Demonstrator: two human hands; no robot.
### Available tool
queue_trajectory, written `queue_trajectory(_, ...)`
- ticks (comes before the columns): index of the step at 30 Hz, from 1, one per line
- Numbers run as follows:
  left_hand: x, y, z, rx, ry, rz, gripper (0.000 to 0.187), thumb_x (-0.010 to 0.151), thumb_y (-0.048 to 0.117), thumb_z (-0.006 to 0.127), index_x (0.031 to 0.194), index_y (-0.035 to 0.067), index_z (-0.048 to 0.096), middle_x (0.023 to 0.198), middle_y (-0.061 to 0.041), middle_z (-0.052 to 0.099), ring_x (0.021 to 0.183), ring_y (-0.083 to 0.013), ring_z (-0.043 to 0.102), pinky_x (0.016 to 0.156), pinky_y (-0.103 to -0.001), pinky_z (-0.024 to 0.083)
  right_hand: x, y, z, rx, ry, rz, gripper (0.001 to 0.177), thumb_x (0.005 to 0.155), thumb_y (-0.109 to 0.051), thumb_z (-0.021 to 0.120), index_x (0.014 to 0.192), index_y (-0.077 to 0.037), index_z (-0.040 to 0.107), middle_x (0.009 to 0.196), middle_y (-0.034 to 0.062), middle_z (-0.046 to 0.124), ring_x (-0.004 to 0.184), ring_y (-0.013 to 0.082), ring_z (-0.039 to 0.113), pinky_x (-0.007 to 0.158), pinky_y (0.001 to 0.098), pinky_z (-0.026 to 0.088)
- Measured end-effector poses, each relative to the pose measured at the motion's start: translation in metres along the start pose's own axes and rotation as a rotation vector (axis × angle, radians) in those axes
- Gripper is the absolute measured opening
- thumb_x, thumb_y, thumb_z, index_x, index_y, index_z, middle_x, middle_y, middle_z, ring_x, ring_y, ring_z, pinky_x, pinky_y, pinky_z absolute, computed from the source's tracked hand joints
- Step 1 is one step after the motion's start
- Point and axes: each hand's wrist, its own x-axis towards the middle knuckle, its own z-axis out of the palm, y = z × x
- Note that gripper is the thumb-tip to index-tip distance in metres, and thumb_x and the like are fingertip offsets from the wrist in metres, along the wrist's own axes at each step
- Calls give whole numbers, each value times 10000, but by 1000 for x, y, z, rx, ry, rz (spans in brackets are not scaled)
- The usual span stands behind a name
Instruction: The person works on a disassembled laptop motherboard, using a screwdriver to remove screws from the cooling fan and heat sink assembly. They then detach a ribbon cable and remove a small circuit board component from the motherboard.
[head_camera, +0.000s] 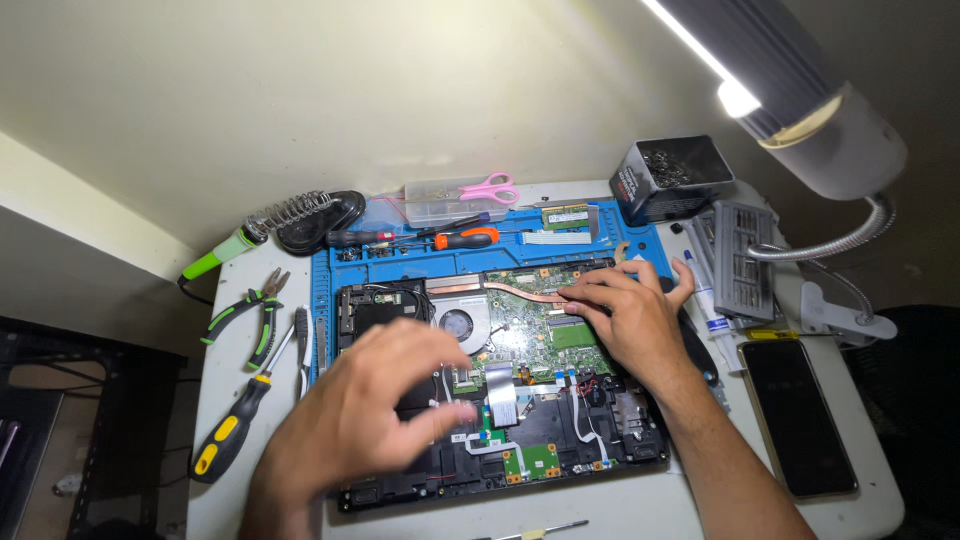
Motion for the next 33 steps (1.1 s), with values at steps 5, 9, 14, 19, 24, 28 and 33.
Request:
queue_trajectory(5,-88,-17,82,201,-378,-25,354,993,460,675,1160,149,686,1116,-65,682,973,-245,623,788,-416,479,-3,0,4,32,15,18,175,893,-486,685,1028,-467,795,1105,-218,722,1125,145,558,1076,562,123)
queue_trajectory(9,-175,-36,178,418,-93,-299,208,957,397,560,801,313,669,831,107,656,650,-125,543,545,-348,321,-5,-1,4,33,60,6,178,874,-479,704,1026,-458,796,1081,-221,716,1085,150,573,1073,584,135)
queue_trajectory(14,-206,-42,203,389,-168,-462,180,942,519,598,996,416,735,1008,180,702,900,-139,613,706,-356,461,-6,-2,5,8,93,-16,166,880,-481,725,1020,-427,798,1077,-215,717,1087,171,568,1077,588,145)
queue_trajectory(19,-178,-31,159,239,-638,-717,535,1005,770,275,934,389,643,901,236,620,972,-68,534,779,-285,409,-8,-2,8,25,105,-20,175,895,-468,722,1054,-436,790,1104,-190,712,1067,165,582,1078,584,155)
queue_trajectory(24,-167,-1,103,-106,38,-675,124,785,348,870,905,341,902,841,142,873,810,3,816,798,-136,572,-8,-3,10,63,125,8,163,897,-483,721,1029,-429,799,1088,-202,709,1070,154,583,1077,564,154)
queue_trajectory(28,-117,24,48,-82,312,-324,194,651,219,941,801,256,825,677,111,837,572,-22,772,585,-138,615,-8,-9,8,82,153,19,150,890,-483,741,983,-391,813,1067,-188,720,1056,163,590,1080,569,164)
queue_trajectory(33,-36,44,26,-378,641,-248,248,940,296,650,862,61,671,744,-65,647,583,-147,664,520,-205,570,-7,-10,3,41,269,-121,129,882,-337,808,1007,-361,787,1063,-159,725,1023,168,607,1076,594,210)
